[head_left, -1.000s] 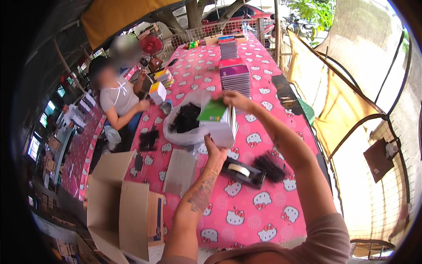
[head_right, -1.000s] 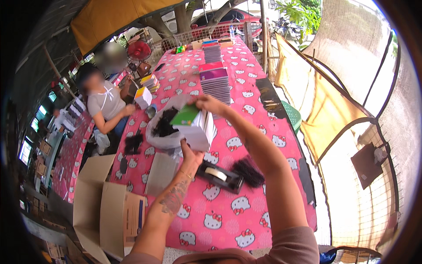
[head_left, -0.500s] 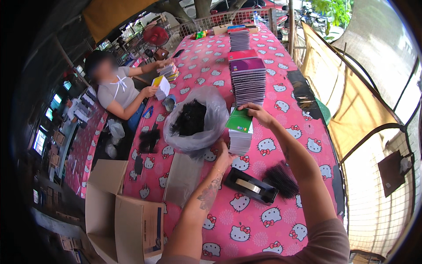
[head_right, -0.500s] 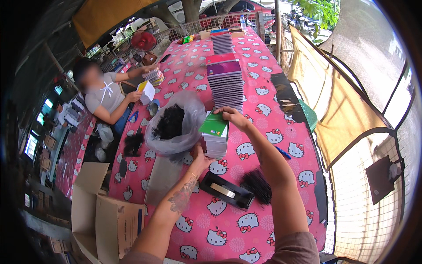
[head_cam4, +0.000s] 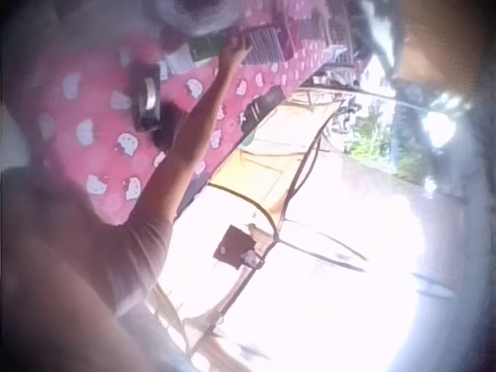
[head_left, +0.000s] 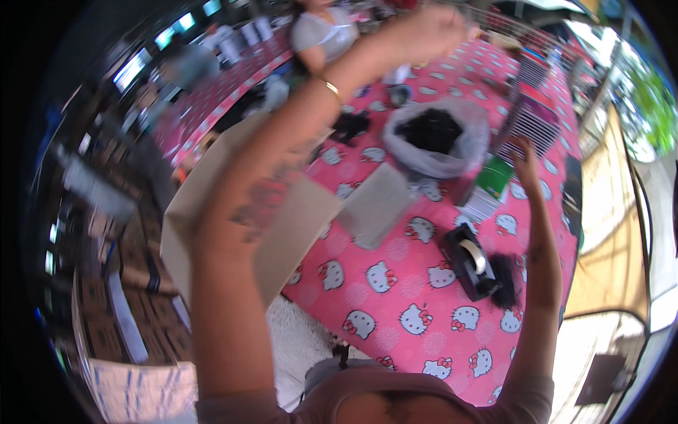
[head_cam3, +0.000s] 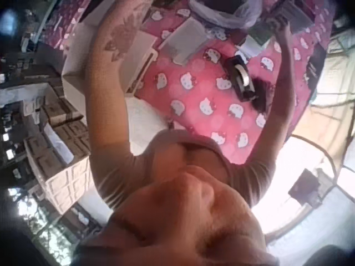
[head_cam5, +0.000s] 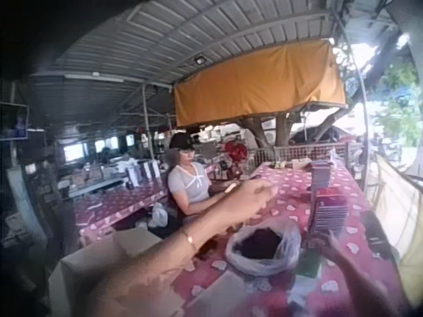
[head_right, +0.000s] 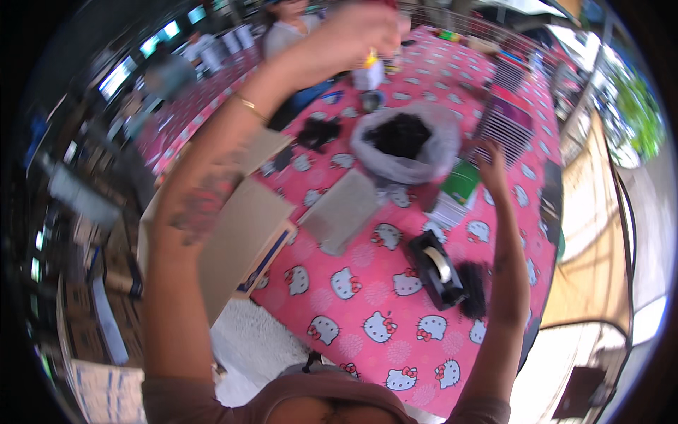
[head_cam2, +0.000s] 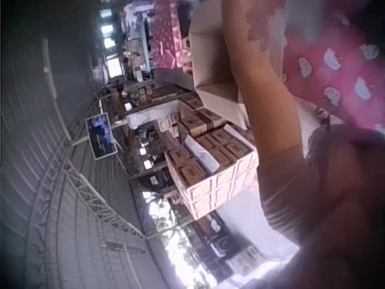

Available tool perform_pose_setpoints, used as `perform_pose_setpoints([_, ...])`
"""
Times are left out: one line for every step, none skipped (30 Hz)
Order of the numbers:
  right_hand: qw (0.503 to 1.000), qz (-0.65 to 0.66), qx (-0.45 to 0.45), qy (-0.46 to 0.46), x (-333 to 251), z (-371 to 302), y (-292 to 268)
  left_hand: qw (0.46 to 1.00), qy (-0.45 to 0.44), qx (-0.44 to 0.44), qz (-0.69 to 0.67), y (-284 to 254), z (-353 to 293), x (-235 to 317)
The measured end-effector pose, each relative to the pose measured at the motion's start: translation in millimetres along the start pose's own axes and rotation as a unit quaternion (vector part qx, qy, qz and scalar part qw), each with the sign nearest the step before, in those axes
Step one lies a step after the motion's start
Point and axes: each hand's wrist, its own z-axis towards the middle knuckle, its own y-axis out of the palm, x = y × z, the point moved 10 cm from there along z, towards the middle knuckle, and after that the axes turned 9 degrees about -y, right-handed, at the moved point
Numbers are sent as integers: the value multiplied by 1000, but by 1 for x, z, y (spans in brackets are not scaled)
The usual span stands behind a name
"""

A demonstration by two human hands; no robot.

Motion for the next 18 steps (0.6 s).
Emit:
perform_pose_setpoints([998,47,51,-7,-49,9,-4,1000,-22,21,-7,-44,-30,24])
perform_pose_setpoints([993,96,61,-11,-88,16,-8,998,-34,38,-21,-83,-54,52])
perform_pose_setpoints([979,199,41,-3,-137,20,-2,993,-108,6,-51,-106,-72,56])
perform_pose_setpoints([954,298,23,10,-193,20,6,991,-96,23,86,-144,-110,62])
perform_pose_setpoints([958,282,-26,-54,-262,21,6,973,-79,35,215,-183,-154,62])
perform_pose_setpoints([949,287,-82,-97,-328,16,14,954,-143,-74,254,-207,-193,19])
perform_pose_setpoints([933,283,-134,-177,-398,8,35,915,-218,-181,288,-227,-240,-37])
perform_pose_setpoints([917,261,-179,-245,-454,-4,52,876,-372,-189,243,-233,-282,-94])
perform_pose_setpoints([895,270,-209,-286,-501,-21,74,823,-470,-198,251,-243,-333,-152])
perform_pose_setpoints([869,286,-238,-327,-550,-38,95,764,-489,-277,315,-243,-380,-203])
perform_pose_setpoints([872,227,-254,-352,-581,-53,118,721,-545,-330,274,-228,-414,-238])
perform_pose_setpoints([873,160,-267,-375,-605,-68,135,694,-560,-354,283,-215,-428,-270])
perform_pose_setpoints([874,146,-294,-358,-615,-84,158,666,-575,-378,289,-200,-439,-300])
perform_pose_setpoints([885,126,-291,-341,-619,-96,174,632,-583,-401,316,-189,-441,-323])
perform_pose_setpoints([894,107,-287,-326,-621,-105,187,597,-591,-420,342,-181,-444,-344])
perform_pose_setpoints([897,113,-292,-314,-624,-110,194,641,-615,-381,255,-168,-452,-365])
perform_pose_setpoints([898,123,-298,-301,-625,-116,197,675,-635,-339,163,-152,-467,-387])
perform_pose_setpoints([903,123,-305,-278,-621,-118,202,704,-639,-302,69,-133,-468,-399])
